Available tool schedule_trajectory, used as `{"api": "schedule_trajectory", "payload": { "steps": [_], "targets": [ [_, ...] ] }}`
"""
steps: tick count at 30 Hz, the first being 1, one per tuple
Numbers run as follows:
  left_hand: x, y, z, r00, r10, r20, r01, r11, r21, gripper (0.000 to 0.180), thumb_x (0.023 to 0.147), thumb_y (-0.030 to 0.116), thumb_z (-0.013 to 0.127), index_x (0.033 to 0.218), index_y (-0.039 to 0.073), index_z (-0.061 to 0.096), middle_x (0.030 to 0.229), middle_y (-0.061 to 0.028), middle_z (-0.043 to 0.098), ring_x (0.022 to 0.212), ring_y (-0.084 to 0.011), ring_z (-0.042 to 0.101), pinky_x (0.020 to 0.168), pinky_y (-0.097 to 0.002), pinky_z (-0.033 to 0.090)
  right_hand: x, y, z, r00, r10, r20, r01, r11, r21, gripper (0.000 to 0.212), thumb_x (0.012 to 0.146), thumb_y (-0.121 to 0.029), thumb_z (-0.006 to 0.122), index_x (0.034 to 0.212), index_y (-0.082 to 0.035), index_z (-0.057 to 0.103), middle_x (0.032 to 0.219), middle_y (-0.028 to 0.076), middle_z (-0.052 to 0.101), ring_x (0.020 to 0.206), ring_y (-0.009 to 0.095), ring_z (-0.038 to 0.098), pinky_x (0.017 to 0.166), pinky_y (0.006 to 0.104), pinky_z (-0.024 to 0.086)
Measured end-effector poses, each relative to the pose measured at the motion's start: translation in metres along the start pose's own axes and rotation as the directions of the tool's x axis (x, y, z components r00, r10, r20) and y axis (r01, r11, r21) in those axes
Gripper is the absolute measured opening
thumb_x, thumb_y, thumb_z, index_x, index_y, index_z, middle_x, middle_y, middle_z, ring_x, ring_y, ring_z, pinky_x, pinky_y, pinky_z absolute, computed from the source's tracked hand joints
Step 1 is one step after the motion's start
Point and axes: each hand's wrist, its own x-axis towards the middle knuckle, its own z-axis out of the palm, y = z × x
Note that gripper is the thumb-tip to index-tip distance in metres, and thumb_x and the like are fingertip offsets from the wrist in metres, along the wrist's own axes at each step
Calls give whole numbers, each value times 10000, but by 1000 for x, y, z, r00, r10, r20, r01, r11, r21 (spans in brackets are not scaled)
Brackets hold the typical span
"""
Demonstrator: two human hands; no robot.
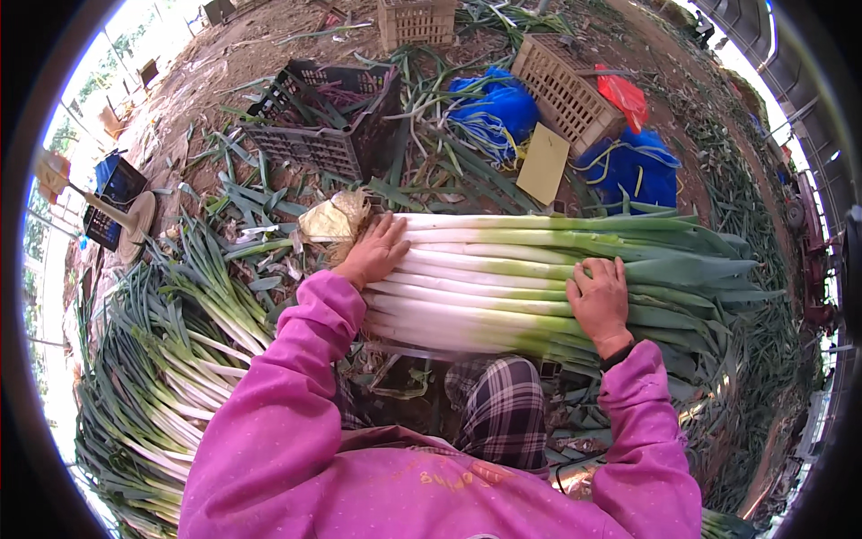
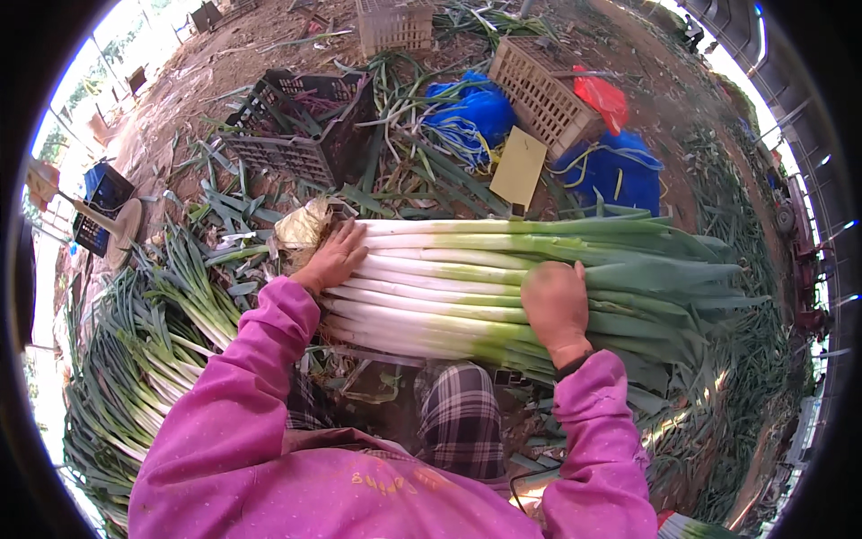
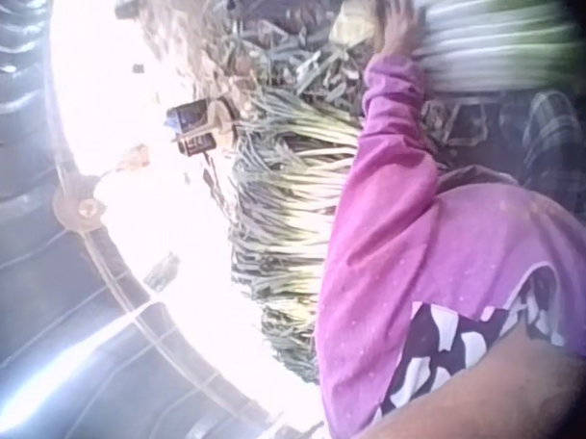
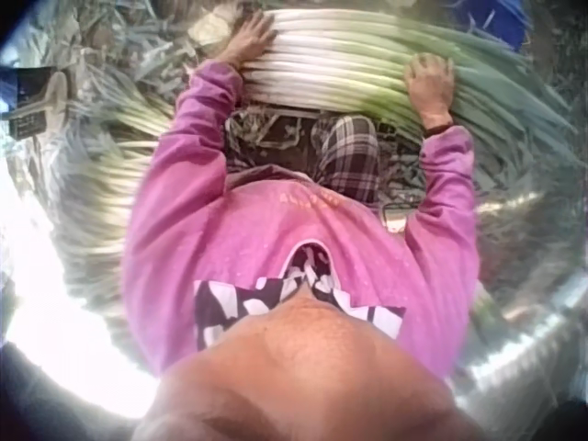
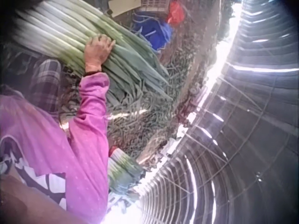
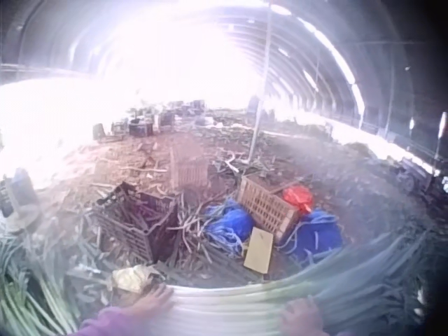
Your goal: The person gathers leeks from a pile, places them into a metal frame, and aligns them by hand. They then wrap the bundle of leeks with a red plastic sheet and secure it with a sticker.
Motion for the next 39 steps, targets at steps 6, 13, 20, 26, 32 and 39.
{"api": "schedule_trajectory", "payload": {
  "steps": [6, 13, 20, 26, 32, 39],
  "targets": [
    [24, -26, -14, 977, 215, -14, -215, 973, -89, 492, 931, 359, 504, 1371, 139, 491, 1470, -181, 379, 1377, -388, 309, 1113, -425, 292, 3, 0, 3, 1000, 17, -3, -17, 999, 41, 274, 802, -256, 639, 987, -61, 694, 1015, 67, 584, 1053, 260, 523, 1080, 495, 314],
    [50, -17, -52, 987, 78, 137, -80, 997, 12, 373, 682, 176, 655, 1044, 92, 695, 976, -156, 687, 963, -337, 641, 848, -406, 503, 1, 0, 1, 999, 20, -37, -18, 998, 53, 263, 782, -244, 658, 965, -60, 700, 1020, 66, 585, 1058, 258, 524, 1073, 500, 322],
    [52, -13, -46, 993, 10, 117, -26, 990, 138, 392, 694, 212, 649, 1068, 103, 692, 1039, -178, 672, 1021, -356, 618, 889, -420, 482, 1, 0, 2, 998, 21, -61, -18, 999, 49, 261, 767, -237, 668, 959, -62, 695, 1016, 65, 581, 1056, 258, 527, 1062, 508, 331],
    [53, 1, -53, 981, 95, 166, -128, 971, 200, 317, 723, 204, 632, 1017, 111, 703, 1056, -156, 672, 1037, -350, 614, 905, -427, 479, -1, 1, 1, 998, 35, -55, -32, 998, 51, 263, 773, -247, 659, 960, -65, 692, 1014, 64, 579, 1047, 258, 529, 1059, 505, 335],
    [41, 90, -34, 978, 151, -142, -100, 944, 315, 286, 807, 82, 551, 1074, 74, 652, 1086, -144, 622, 1039, -324, 592, 895, -402, 477, 1, -1, -2, 998, 33, -48, -30, 998, 48, 268, 777, -253, 653, 970, -71, 691, 1010, 63, 580, 1040, 258, 530, 1060, 506, 334],
    [55, 230, 32, 826, 493, -272, -517, 856, -20, 207, 822, 87, 560, 1016, 58, 625, 1007, -124, 596, 982, -299, 582, 839, -415, 487, -2, -3, -4, 995, 17, -98, -13, 999, 44, 215, 775, -237, 649, 899, -66, 687, 964, 62, 593, 995, 254, 544, 1018, 473, 368]
  ]
}}
